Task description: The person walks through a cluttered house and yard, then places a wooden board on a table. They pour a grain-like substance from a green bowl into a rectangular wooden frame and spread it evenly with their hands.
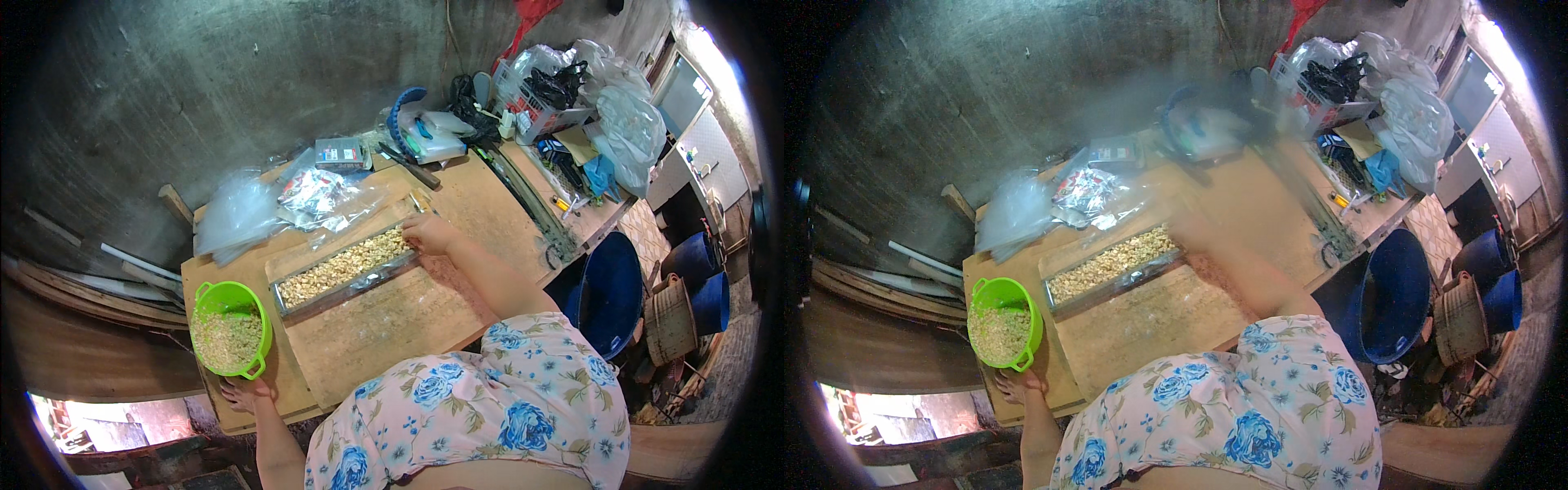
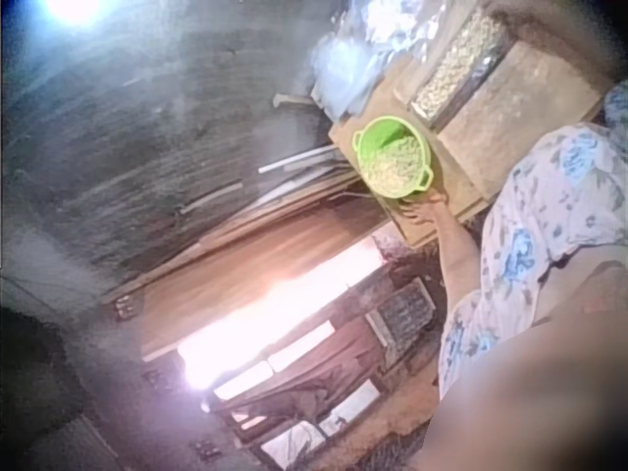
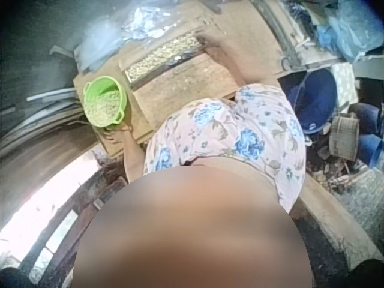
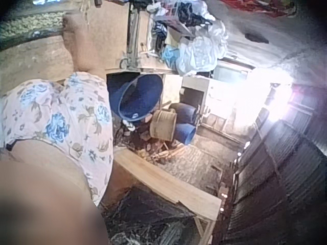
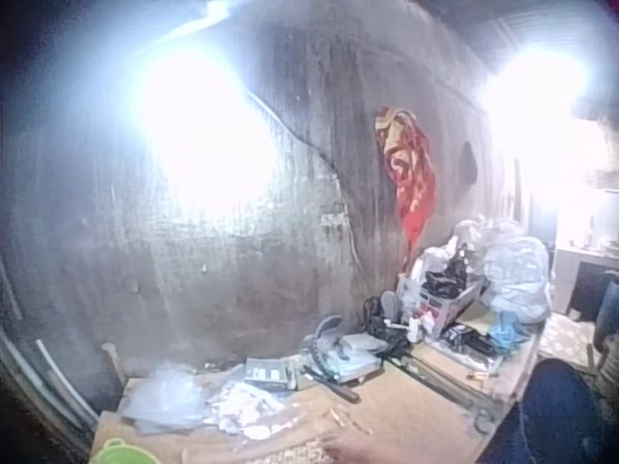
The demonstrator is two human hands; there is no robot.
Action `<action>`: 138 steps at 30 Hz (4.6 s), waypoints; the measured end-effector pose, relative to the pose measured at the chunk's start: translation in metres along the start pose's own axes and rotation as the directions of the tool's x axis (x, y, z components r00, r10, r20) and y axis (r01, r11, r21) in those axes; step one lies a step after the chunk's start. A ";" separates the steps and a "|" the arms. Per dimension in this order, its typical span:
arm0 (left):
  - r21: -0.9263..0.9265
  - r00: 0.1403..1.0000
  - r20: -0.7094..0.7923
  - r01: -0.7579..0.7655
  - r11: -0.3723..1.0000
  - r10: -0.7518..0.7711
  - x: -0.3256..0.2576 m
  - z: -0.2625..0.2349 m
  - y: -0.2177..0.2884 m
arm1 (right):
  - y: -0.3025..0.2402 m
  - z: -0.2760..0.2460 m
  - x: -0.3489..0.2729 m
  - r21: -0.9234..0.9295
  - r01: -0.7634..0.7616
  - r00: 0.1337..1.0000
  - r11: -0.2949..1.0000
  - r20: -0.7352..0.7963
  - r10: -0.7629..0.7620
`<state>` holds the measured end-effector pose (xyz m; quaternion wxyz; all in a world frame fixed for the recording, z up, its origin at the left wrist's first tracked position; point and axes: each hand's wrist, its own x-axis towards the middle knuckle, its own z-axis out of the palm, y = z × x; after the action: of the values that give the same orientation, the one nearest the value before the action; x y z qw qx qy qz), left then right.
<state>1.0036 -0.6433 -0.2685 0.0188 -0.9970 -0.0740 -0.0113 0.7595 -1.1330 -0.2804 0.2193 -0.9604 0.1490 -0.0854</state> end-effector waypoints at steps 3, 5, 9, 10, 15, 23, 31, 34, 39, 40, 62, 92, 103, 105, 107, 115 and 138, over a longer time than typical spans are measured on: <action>0.031 0.997 -0.071 -0.005 1.000 0.007 0.012 0.028 -0.018 | -0.026 -0.032 -0.007 -0.199 -0.043 0.999 0.979 -0.028 0.038; 0.031 0.999 -0.040 0.004 0.999 -0.002 0.010 0.025 -0.014 | -0.032 -0.043 -0.018 -0.215 -0.046 0.998 0.976 0.020 0.051; 0.002 0.995 -0.098 -0.001 1.000 0.001 0.015 0.034 -0.016 | -0.056 -0.056 -0.031 -0.194 0.123 0.991 0.973 0.069 -0.112; 0.005 0.996 -0.095 -0.004 1.000 0.005 0.014 0.034 -0.015 | -0.049 -0.049 -0.033 -0.171 0.143 0.989 0.975 0.054 -0.136; -0.261 0.994 -0.111 -0.054 0.964 0.025 0.021 0.035 -0.034 | -0.031 -0.036 -0.029 -0.082 0.185 0.983 0.979 0.023 -0.183; -0.962 0.958 0.268 0.272 0.027 -0.104 0.031 0.026 -0.021 | -0.015 0.009 -0.012 0.313 -0.122 0.945 0.942 -0.255 0.207; -0.711 0.698 0.651 0.698 -0.082 0.300 0.049 0.023 -0.018 | -0.050 -0.028 -0.027 0.313 -0.371 0.780 0.874 -0.406 0.476; -0.716 0.750 0.618 0.661 -0.227 0.236 0.041 0.014 -0.004 | -0.059 -0.039 -0.046 0.463 -0.358 0.722 0.811 -0.413 0.554; -0.775 0.839 0.488 0.544 -0.320 0.241 0.023 -0.012 -0.008 | -0.026 -0.012 -0.050 0.434 -0.446 0.646 0.783 -0.449 0.617; -0.767 0.841 0.471 0.539 -0.348 0.265 0.025 -0.013 -0.010 | -0.023 -0.008 -0.048 0.355 -0.485 0.645 0.799 -0.472 0.601; -0.890 0.591 -0.050 0.339 -0.304 0.805 -0.104 -0.114 0.129 | -0.195 -0.032 0.030 0.037 0.000 0.999 0.999 0.043 -0.002; -0.781 0.650 0.202 0.558 -0.280 0.733 -0.162 -0.027 0.123 | -0.128 -0.063 0.005 0.804 0.087 0.809 -0.589 0.288 0.512; -0.748 0.607 0.285 0.625 -0.223 0.742 -0.173 -0.051 0.118 | 0.010 0.016 0.008 0.376 -0.192 0.746 0.906 -0.544 0.384; -0.757 0.592 0.311 0.628 -0.183 0.744 -0.175 -0.056 0.118 | 0.013 0.022 0.008 0.362 -0.196 0.761 0.911 -0.529 0.375; -0.763 0.581 0.316 0.625 -0.163 0.750 -0.175 -0.054 0.117 | 0.017 0.025 0.005 0.429 -0.154 0.770 0.890 -0.512 0.380; -0.722 0.541 0.274 0.662 -0.202 0.795 -0.166 -0.028 0.120 | 0.007 -0.020 0.005 0.861 0.054 0.713 0.506 -0.388 0.584; -0.734 0.576 0.253 0.638 -0.234 0.777 -0.167 -0.040 0.120 | 0.026 -0.007 0.017 -0.089 0.170 0.985 0.981 -0.011 -0.172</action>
<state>0.8559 -0.7877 -0.2373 -0.8036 -0.4462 0.0516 0.3905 0.7672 -1.1634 -0.2836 0.1672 -0.9776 0.0716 -0.1060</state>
